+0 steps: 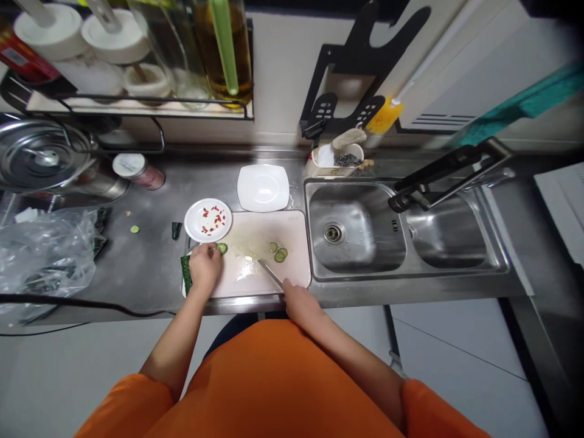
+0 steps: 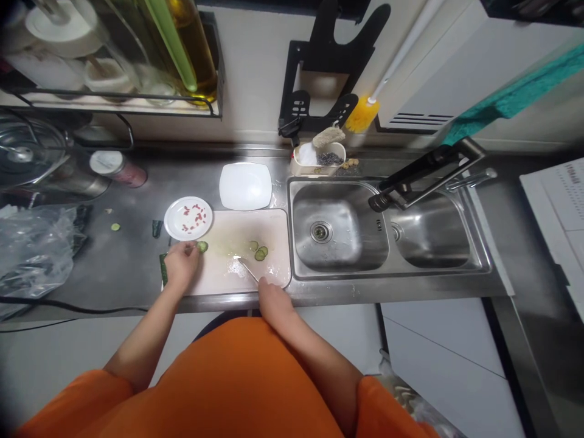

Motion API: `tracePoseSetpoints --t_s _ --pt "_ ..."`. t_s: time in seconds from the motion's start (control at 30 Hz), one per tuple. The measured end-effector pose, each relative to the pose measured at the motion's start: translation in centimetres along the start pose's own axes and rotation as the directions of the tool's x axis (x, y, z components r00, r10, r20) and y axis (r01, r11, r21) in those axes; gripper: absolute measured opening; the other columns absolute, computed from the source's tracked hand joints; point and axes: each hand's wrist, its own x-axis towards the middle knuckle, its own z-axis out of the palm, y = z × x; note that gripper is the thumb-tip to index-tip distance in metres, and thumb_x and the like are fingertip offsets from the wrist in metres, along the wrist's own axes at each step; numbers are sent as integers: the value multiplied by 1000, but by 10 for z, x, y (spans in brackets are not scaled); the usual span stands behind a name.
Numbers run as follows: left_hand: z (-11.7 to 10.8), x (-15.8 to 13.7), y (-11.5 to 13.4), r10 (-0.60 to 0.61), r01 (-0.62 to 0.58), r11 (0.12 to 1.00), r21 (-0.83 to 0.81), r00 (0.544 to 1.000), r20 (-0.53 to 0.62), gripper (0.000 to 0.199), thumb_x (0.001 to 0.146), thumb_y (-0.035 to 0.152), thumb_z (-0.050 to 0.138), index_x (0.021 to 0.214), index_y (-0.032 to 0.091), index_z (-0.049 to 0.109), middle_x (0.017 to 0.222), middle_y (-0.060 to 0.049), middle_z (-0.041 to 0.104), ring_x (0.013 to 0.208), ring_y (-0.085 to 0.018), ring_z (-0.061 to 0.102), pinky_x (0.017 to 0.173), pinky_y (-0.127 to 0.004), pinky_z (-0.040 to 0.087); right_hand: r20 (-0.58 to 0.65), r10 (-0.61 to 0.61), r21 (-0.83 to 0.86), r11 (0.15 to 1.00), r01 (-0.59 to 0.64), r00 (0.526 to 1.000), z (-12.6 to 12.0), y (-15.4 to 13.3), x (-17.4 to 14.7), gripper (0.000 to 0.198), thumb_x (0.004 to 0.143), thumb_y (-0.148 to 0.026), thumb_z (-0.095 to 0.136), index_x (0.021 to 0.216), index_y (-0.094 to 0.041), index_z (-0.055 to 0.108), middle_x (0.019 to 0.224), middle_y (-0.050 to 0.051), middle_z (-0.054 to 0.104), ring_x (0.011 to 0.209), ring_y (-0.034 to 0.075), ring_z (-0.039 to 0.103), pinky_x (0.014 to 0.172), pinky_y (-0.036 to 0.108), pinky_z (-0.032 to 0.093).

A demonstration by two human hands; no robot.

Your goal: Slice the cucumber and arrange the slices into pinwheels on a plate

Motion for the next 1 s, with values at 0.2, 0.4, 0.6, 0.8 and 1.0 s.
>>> tracePoseSetpoints --t_s 0.2,0.4,0.6,0.8,1.0 --pt "11 1 54 326 -269 936 -227 905 272 23 79 31 56 95 18 67 92 -6 66 77 -17 57 75 -28 45 2 -8 -1 1000 8 1000 1 0 0 40 81 1 37 118 -12 44 96 14 63 98 25 60 75 30 45" --pt "45 9 119 580 -552 784 -284 490 651 24 69 16 62 91 19 69 89 -4 64 79 -17 58 72 -25 43 -10 -21 1 1000 21 1000 3 1 1 36 83 0 37 117 -11 43 96 17 63 97 27 61 75 33 47" --pt "61 11 129 573 -666 713 -218 375 729 25 64 10 60 86 18 68 91 -6 61 79 -17 57 66 -24 41 -35 -29 15 999 30 999 7 6 4 34 83 -1 38 116 -11 43 93 16 64 97 26 62 76 32 48" --pt "56 9 132 559 -626 744 -236 389 732 9 67 14 60 75 17 62 78 -3 59 72 -15 54 64 -25 39 -30 -42 19 999 42 999 8 7 4 32 83 -2 40 114 -11 43 92 16 63 95 27 62 74 32 47" --pt "33 13 103 483 -357 875 -328 588 649 7 73 24 57 73 18 61 69 2 61 64 -13 53 61 -23 40 -61 -37 11 999 38 997 7 10 4 34 83 0 37 114 -12 45 91 15 63 93 26 62 71 31 46"
